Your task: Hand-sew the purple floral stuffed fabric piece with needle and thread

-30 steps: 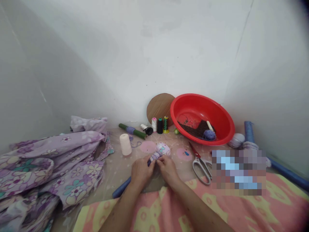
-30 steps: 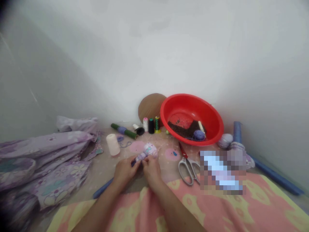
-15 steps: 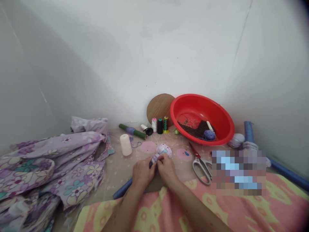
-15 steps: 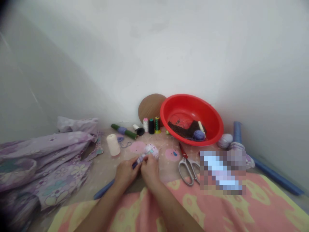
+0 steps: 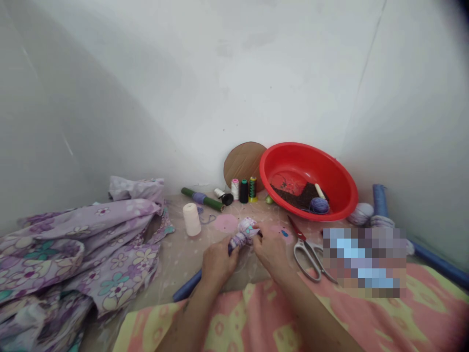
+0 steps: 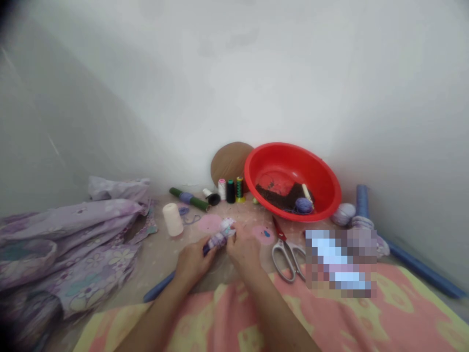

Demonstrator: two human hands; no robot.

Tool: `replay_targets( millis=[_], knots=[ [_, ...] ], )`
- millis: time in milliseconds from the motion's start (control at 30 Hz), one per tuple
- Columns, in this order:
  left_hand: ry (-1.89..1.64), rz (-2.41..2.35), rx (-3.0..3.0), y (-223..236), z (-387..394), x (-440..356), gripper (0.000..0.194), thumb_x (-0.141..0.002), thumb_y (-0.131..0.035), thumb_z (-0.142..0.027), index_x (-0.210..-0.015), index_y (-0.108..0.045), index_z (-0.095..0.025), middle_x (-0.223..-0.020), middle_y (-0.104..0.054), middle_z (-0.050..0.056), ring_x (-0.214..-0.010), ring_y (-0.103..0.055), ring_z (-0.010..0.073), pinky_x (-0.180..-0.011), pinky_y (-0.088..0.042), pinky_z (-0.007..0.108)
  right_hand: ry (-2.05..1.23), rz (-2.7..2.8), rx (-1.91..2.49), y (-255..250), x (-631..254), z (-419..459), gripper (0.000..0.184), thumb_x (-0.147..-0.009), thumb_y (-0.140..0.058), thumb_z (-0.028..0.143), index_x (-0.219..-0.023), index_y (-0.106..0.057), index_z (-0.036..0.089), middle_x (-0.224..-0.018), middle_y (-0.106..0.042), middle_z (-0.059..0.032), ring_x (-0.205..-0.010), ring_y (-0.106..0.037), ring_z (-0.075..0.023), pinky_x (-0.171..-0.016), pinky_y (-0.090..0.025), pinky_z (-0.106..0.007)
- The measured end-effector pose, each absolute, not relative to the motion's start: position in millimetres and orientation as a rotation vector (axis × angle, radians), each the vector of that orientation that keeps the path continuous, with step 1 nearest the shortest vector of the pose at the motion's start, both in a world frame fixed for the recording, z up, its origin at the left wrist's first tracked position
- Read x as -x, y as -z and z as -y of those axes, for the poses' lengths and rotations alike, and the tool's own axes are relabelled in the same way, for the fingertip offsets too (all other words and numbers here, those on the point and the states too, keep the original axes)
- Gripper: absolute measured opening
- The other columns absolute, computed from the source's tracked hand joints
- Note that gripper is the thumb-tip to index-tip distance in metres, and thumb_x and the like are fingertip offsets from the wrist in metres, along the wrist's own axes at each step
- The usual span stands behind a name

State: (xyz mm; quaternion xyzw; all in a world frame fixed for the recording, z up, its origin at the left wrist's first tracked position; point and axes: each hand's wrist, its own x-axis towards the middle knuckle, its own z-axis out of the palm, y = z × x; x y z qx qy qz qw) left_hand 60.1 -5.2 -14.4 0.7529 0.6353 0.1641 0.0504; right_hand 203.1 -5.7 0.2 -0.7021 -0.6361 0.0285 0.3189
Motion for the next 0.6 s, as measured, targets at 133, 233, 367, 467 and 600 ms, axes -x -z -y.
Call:
replay_targets(
  millis=[133,233,367,467,600],
  knots=[
    [-0.489,-1.922,-2.294,14,3,-59,0.039,-0.076,-0.034,-0.046,-0.109,-0.046,-0.031,-0.093,-0.061,0.002,-0.082,-0.056,0.0179,-0.066,-0.037,0.024,-0.109,1.870,1.789,2,-199,7,0.031,-0.071,-0.041,0.021,-0.100,-0.054,0.023,-0.075,-0.062,-0.0039,-0.068,-0.054,-0.0160,-0.057,-0.029,-0.024],
    [-0.470,-1.937,-2.262,14,1,-58,0.039,-0.077,-0.034,-0.044,-0.109,-0.047,-0.028,-0.095,-0.061,0.003,-0.085,-0.056,0.0178,-0.068,-0.037,0.024,-0.123,1.938,1.814,6,-198,6,0.023,-0.073,-0.041,0.027,-0.087,-0.059,0.022,-0.074,-0.063,-0.0051,-0.068,-0.055,-0.0170,-0.055,-0.029,-0.024],
    [-0.488,-1.942,-2.216,16,-3,-55,0.039,-0.078,-0.032,-0.042,-0.110,-0.048,-0.026,-0.096,-0.061,0.004,-0.088,-0.055,0.0165,-0.070,-0.037,0.023,-0.178,2.004,1.802,11,-200,3,0.019,-0.073,-0.044,0.028,-0.071,-0.061,0.020,-0.070,-0.063,-0.0059,-0.066,-0.054,-0.0167,-0.052,-0.027,-0.024],
    [-0.518,-1.926,-2.200,17,-5,-53,0.039,-0.079,-0.030,-0.041,-0.109,-0.049,-0.025,-0.098,-0.061,0.004,-0.089,-0.054,0.0159,-0.070,-0.036,0.022,-0.218,2.059,1.784,13,-201,2,0.017,-0.072,-0.045,0.024,-0.069,-0.061,0.020,-0.071,-0.063,-0.0058,-0.065,-0.054,-0.0163,-0.051,-0.026,-0.024],
    [-0.515,-1.937,-2.181,14,-5,-54,0.041,-0.080,-0.028,-0.042,-0.108,-0.051,-0.024,-0.097,-0.061,0.005,-0.089,-0.054,0.0155,-0.071,-0.035,0.021,-0.251,2.050,1.799,13,-200,3,0.017,-0.071,-0.045,0.024,-0.068,-0.061,0.019,-0.070,-0.063,-0.0054,-0.065,-0.054,-0.0161,-0.051,-0.025,-0.024]
  ],
)
